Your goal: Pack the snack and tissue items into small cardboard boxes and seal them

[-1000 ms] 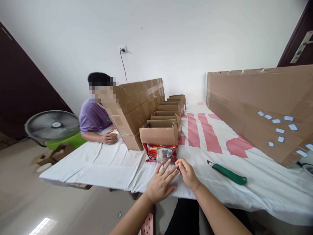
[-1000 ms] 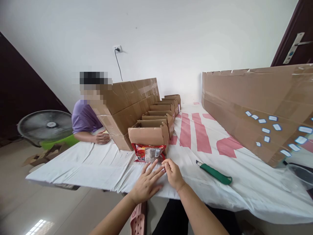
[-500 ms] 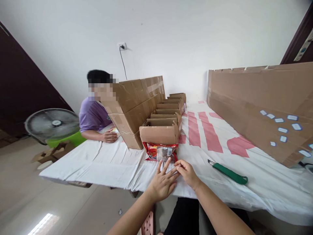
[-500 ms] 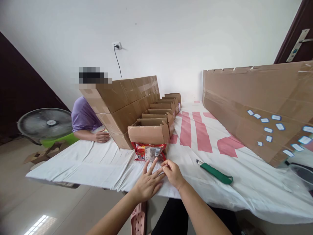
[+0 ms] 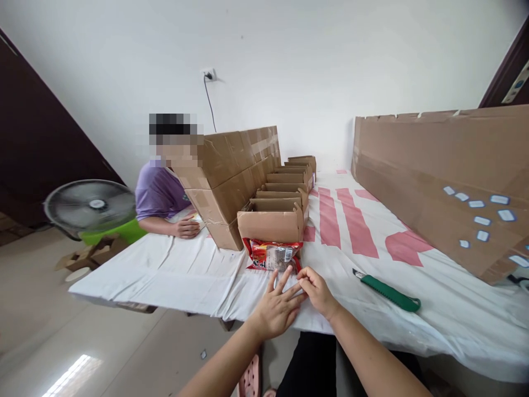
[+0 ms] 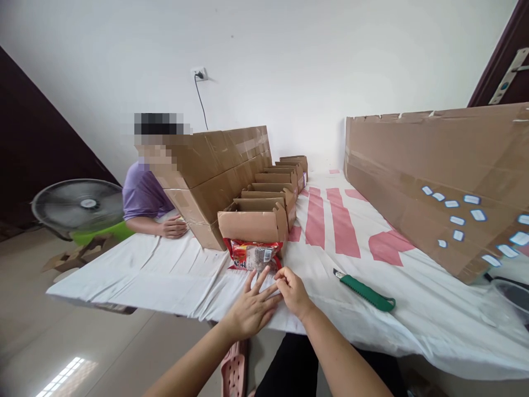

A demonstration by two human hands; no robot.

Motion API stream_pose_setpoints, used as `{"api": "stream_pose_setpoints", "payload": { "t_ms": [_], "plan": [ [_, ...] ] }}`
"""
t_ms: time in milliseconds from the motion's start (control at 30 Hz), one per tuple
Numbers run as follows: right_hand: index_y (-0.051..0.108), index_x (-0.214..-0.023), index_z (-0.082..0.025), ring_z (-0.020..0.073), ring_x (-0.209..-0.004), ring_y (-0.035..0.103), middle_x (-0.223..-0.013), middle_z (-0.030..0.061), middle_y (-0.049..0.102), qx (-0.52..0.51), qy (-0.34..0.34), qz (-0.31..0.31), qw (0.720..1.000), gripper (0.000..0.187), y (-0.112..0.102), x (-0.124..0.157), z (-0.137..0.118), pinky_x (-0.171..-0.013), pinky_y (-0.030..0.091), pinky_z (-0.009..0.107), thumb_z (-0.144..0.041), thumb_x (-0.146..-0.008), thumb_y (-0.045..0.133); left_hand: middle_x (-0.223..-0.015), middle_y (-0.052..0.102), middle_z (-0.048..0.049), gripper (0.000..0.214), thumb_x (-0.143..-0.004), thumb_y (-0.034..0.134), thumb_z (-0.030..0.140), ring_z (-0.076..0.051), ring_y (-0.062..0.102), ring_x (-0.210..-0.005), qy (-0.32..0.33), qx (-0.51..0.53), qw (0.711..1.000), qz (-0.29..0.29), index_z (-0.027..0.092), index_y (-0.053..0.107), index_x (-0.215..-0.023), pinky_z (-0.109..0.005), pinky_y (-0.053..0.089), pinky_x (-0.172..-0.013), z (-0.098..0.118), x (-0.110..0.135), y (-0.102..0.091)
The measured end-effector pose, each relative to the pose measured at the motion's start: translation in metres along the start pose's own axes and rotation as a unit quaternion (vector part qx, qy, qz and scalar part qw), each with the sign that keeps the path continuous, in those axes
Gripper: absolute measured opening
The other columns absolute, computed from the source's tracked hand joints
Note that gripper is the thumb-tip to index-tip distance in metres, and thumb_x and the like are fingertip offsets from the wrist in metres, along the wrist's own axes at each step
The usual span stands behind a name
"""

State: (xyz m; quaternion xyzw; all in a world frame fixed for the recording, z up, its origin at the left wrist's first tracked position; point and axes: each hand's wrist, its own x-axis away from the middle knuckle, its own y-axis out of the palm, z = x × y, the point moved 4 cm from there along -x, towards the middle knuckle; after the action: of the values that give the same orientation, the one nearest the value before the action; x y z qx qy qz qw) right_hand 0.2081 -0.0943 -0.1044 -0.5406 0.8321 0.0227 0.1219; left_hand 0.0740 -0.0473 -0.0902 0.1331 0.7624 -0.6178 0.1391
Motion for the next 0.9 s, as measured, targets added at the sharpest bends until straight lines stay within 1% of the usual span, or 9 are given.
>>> {"api": "stream_pose_setpoints", "payload": {
  "t_ms": [167, 267, 367, 467, 567, 667, 767, 900],
  "plan": [
    [0.048, -0.08, -0.022, 0.0116, -0.055, 0.036, -0.062, -0.0065, 0.04, 0.007, 0.004, 0.01, 1.0, 0.008, 0.0, 0.0, 0.0, -0.054, 0.032, 0.025, -0.024, -0.074, 0.045, -0.15, 0.04, 0.0011, 0.048, -0.092, 0.047, 0.035, -0.036, 0.003, -0.145, 0.015, -0.002, 1.0, 0.001, 0.031, 0.045, -0.139, -0.056, -0.01, -0.114, 0.001, 0.0, 0.001],
    [0.048, -0.082, -0.022, 0.0118, -0.057, 0.037, -0.064, -0.0063, 0.04, 0.006, -0.004, 0.012, 1.0, 0.008, 0.0, 0.0, -0.002, -0.056, 0.033, 0.025, -0.025, -0.075, 0.046, -0.148, 0.042, -0.0007, 0.048, -0.091, 0.047, 0.035, -0.035, 0.007, -0.145, 0.009, 0.0, 1.0, 0.002, 0.03, 0.045, -0.139, -0.055, -0.007, -0.115, 0.0, 0.001, 0.001],
    [0.048, -0.082, -0.022, 0.0123, -0.059, 0.039, -0.067, -0.0051, 0.043, 0.003, -0.011, 0.012, 1.0, 0.007, 0.0, 0.001, -0.003, -0.057, 0.035, 0.026, -0.027, -0.078, 0.045, -0.148, 0.042, -0.0007, 0.048, -0.091, 0.048, 0.036, -0.034, 0.007, -0.146, -0.001, 0.003, 1.0, 0.003, 0.03, 0.046, -0.138, -0.054, -0.005, -0.116, -0.001, 0.001, 0.0],
    [0.048, -0.082, -0.022, 0.0126, -0.059, 0.039, -0.066, -0.0052, 0.043, 0.015, -0.013, 0.019, 1.0, 0.006, 0.0, 0.001, -0.001, -0.057, 0.035, 0.026, -0.025, -0.078, 0.046, -0.147, 0.044, -0.0011, 0.047, -0.091, 0.048, 0.036, -0.035, 0.007, -0.145, 0.003, 0.0, 1.0, 0.004, 0.029, 0.047, -0.138, -0.054, -0.004, -0.116, 0.0, 0.001, -0.002],
    [0.047, -0.085, -0.022, 0.0124, -0.057, 0.039, -0.065, -0.0059, 0.041, 0.028, -0.012, 0.03, 0.999, 0.009, 0.0, 0.0, 0.004, -0.057, 0.035, 0.026, -0.022, -0.075, 0.045, -0.146, 0.046, -0.0016, 0.047, -0.09, 0.049, 0.036, -0.034, 0.011, -0.145, 0.01, -0.004, 1.0, 0.005, 0.029, 0.047, -0.137, -0.054, -0.003, -0.116, 0.001, 0.0, -0.003],
    [0.045, -0.087, -0.022, 0.0122, -0.057, 0.038, -0.065, -0.0064, 0.04, 0.032, -0.02, 0.031, 0.999, 0.012, 0.001, 0.0, 0.004, -0.056, 0.035, 0.025, -0.021, -0.075, 0.045, -0.146, 0.045, -0.0006, 0.048, -0.091, 0.048, 0.036, -0.034, 0.012, -0.145, 0.01, -0.008, 1.0, 0.003, 0.029, 0.047, -0.138, -0.053, -0.004, -0.116, 0.001, 0.0, -0.003],
    [0.045, -0.088, -0.022, 0.0126, -0.059, 0.04, -0.067, -0.0056, 0.042, 0.017, -0.022, 0.032, 0.999, 0.01, 0.001, 0.002, 0.0, -0.058, 0.036, 0.026, -0.026, -0.079, 0.045, -0.149, 0.042, -0.0003, 0.048, -0.091, 0.048, 0.036, -0.035, 0.01, -0.145, 0.005, -0.009, 1.0, 0.005, 0.029, 0.047, -0.138, -0.053, -0.003, -0.116, 0.001, 0.0, -0.003],
    [0.046, -0.092, -0.021, 0.0134, -0.062, 0.044, -0.071, -0.0042, 0.045, -0.036, -0.011, 0.019, 0.999, 0.016, 0.002, 0.004, -0.007, -0.059, 0.039, 0.027, -0.031, -0.079, 0.048, -0.151, 0.038, -0.0006, 0.048, -0.09, 0.048, 0.038, -0.036, 0.007, -0.145, -0.003, -0.015, 1.0, 0.016, 0.028, 0.047, -0.138, -0.055, -0.005, -0.115, 0.0, 0.002, -0.001]
  ]
}}
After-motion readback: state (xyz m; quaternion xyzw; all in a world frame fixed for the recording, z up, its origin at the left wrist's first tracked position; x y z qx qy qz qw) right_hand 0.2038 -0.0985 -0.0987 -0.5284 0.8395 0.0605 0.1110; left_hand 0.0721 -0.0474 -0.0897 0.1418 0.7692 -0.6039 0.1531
